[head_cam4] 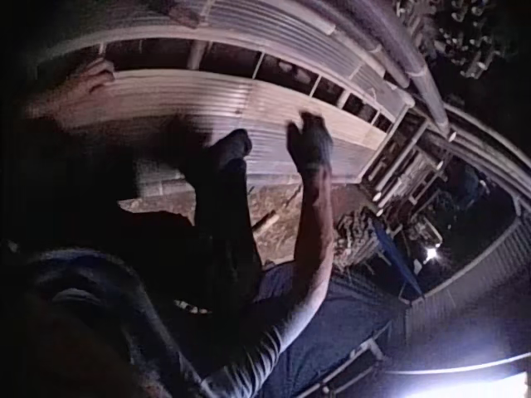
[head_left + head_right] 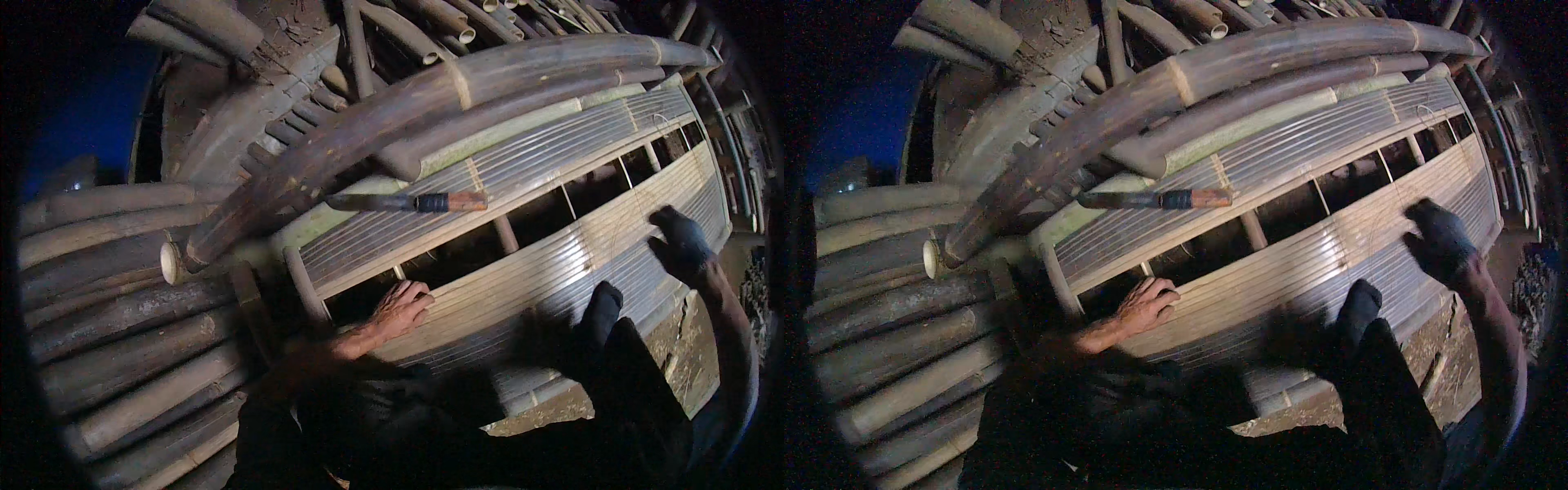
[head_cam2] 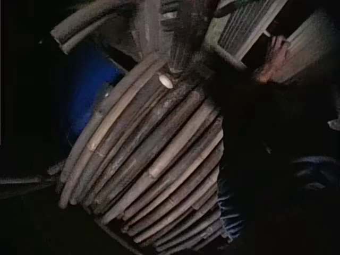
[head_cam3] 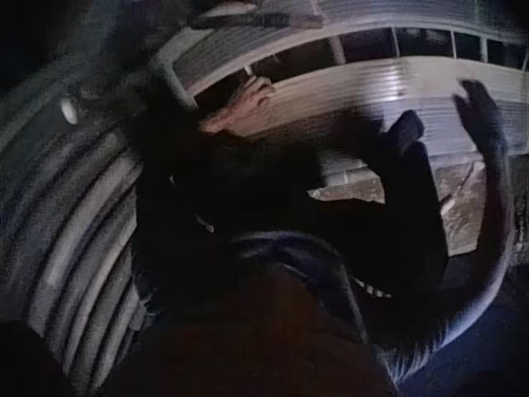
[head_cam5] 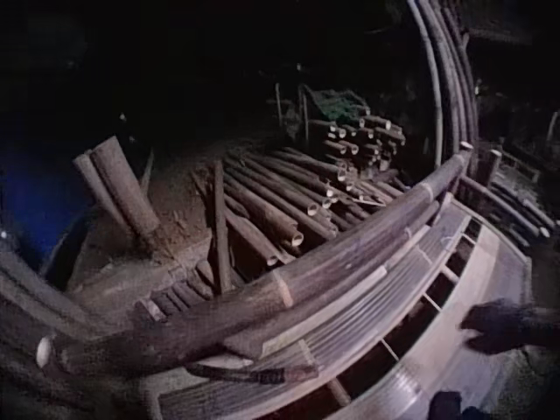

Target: The person is weaving thin bamboo strips into a larger bamboo frame structure. They use a hammer to tap the strips into place and secure them within the frame.

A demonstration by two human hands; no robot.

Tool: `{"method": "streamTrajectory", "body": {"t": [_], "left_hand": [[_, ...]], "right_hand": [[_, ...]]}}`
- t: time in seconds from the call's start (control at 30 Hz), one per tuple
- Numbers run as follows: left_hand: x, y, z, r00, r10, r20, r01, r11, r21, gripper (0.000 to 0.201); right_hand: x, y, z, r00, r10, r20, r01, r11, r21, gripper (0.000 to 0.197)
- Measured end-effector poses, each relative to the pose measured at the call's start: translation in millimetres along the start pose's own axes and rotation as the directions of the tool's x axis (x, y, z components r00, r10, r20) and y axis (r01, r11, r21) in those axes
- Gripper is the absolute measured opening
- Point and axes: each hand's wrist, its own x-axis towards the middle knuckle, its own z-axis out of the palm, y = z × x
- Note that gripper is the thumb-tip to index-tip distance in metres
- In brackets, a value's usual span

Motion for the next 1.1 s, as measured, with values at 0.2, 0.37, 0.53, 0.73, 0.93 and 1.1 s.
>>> {"method": "streamTrajectory", "body": {"t": [0.2,0.37,0.53,0.73,0.93,1.1], "left_hand": [[-18,-9,19,0.988,0.047,-0.144,-0.048,0.999,-0.002,0.014],[-21,-13,27,0.974,0.192,-0.122,-0.192,0.981,0.014,0.019],[-38,-10,24,0.985,0.144,-0.096,-0.153,0.984,-0.094,0.051],[-27,-3,19,0.998,0.035,-0.046,-0.039,0.996,-0.077,0.079],[-14,-2,29,0.959,0.263,-0.107,-0.266,0.964,-0.011,0.016],[-14,-3,37,0.9,0.432,-0.053,-0.399,0.868,0.296,0.009]], "right_hand": [[67,-167,52,0.962,-0.132,0.24,0.107,0.988,0.115,0.034],[47,-257,165,0.999,-0.002,0.045,-0.012,0.948,0.317,0.043],[20,-311,244,0.979,0.135,-0.151,-0.085,0.951,0.296,0.033],[2,-310,236,0.931,0.364,-0.006,-0.311,0.803,0.508,0.029],[-30,-254,216,0.754,0.58,0.308,-0.585,0.382,0.715,0.027],[-33,-239,206,0.833,0.548,-0.07,-0.44,0.734,0.518,0.025]]}}
